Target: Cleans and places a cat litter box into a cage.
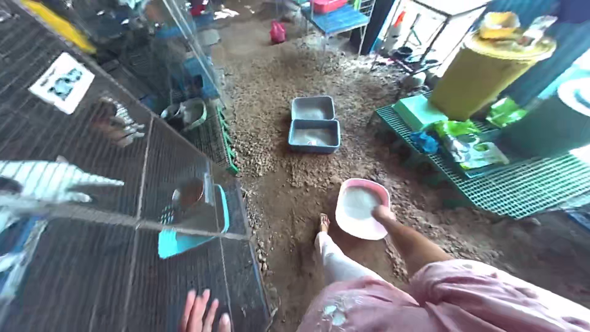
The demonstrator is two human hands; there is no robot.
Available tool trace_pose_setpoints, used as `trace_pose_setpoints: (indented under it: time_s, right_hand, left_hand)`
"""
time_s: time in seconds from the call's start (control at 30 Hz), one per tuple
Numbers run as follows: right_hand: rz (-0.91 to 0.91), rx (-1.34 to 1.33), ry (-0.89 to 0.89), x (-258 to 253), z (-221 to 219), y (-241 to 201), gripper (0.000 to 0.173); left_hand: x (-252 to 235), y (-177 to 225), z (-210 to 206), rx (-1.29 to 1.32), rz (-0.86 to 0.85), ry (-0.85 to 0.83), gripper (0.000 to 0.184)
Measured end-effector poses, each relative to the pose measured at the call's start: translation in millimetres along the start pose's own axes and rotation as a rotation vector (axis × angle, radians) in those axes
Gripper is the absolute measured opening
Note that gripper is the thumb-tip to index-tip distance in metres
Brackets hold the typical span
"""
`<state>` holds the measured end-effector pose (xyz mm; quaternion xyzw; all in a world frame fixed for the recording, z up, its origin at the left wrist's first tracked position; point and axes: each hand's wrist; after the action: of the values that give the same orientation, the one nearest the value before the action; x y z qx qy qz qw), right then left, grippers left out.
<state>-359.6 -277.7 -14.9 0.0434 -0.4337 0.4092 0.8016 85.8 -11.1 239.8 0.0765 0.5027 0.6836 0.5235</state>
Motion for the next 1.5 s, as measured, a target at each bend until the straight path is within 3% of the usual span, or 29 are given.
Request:
trace_pose_setpoints:
  time_s: [0.07,0.17,0.3,0.43,0.5,0.67,0.73,0.87,1.07,1.17,1.23,1.37,1.5]
  right_hand:
    - [-0.087,-0.227,0.16,-51,45,10,0.045]
    - [-0.123,-0.328,0.081,-92,91,-36,0.045]
    - [-0.082,-0.396,-0.051,-142,112,-127,0.042]
    - [-0.047,-0.8,-0.131,-200,116,-234,0.042]
    - [-0.028,-0.922,-0.164,-224,118,-292,0.042]
    - [-0.082,-0.991,-0.195,-299,117,-383,0.04]
    - [-0.109,-0.962,-0.19,-344,114,-416,0.039]
    - [-0.216,-0.869,-0.184,-448,94,-453,0.042]
    - [-0.21,-0.707,-0.155,-615,47,-501,0.039]
    - [-0.245,-0.733,-0.163,-702,6,-502,0.039]
    - [-0.298,-0.829,-0.151,-753,-21,-502,0.04]
    - [-0.409,-0.961,-0.143,-829,-86,-484,0.042]
    - [-0.435,-1.233,-0.22,-874,-123,-470,0.044]
  left_hand:
    - [-47,-26,-63,-0.019,0.041,-0.13,0.051]
    - [-117,-55,-155,-0.109,0.11,-0.261,0.047]
    - [-194,-90,-260,0.047,0.58,-0.732,0.055]
    - [-255,-115,-348,0.244,1.042,-0.797,0.043]
    - [-287,-140,-390,0.298,1.172,-0.839,0.043]
    - [-369,-212,-524,0.302,1.279,-0.997,0.043]
    - [-408,-246,-586,0.235,1.285,-1.087,0.045]
    - [-441,-310,-692,0.004,1.285,-1.276,0.046]
    - [-447,-404,-858,-0.179,1.27,-1.416,0.048]
    - [-412,-479,-941,-0.144,1.445,-1.282,0.058]
    - [-396,-506,-991,-0.112,1.526,-1.246,0.065]
    - [-356,-540,-1065,0.049,1.639,-1.185,0.063]
    - [-325,-559,-1110,0.246,1.707,-1.013,0.059]
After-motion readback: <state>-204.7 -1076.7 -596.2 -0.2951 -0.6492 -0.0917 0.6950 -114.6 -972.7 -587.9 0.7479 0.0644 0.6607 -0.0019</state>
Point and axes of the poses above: each hand's wrist, its own x-axis away from the middle knuckle, its own z-axis out of the back of the hand, y = z × x, and after that the axes turned 15 degrees about -x, right-handed
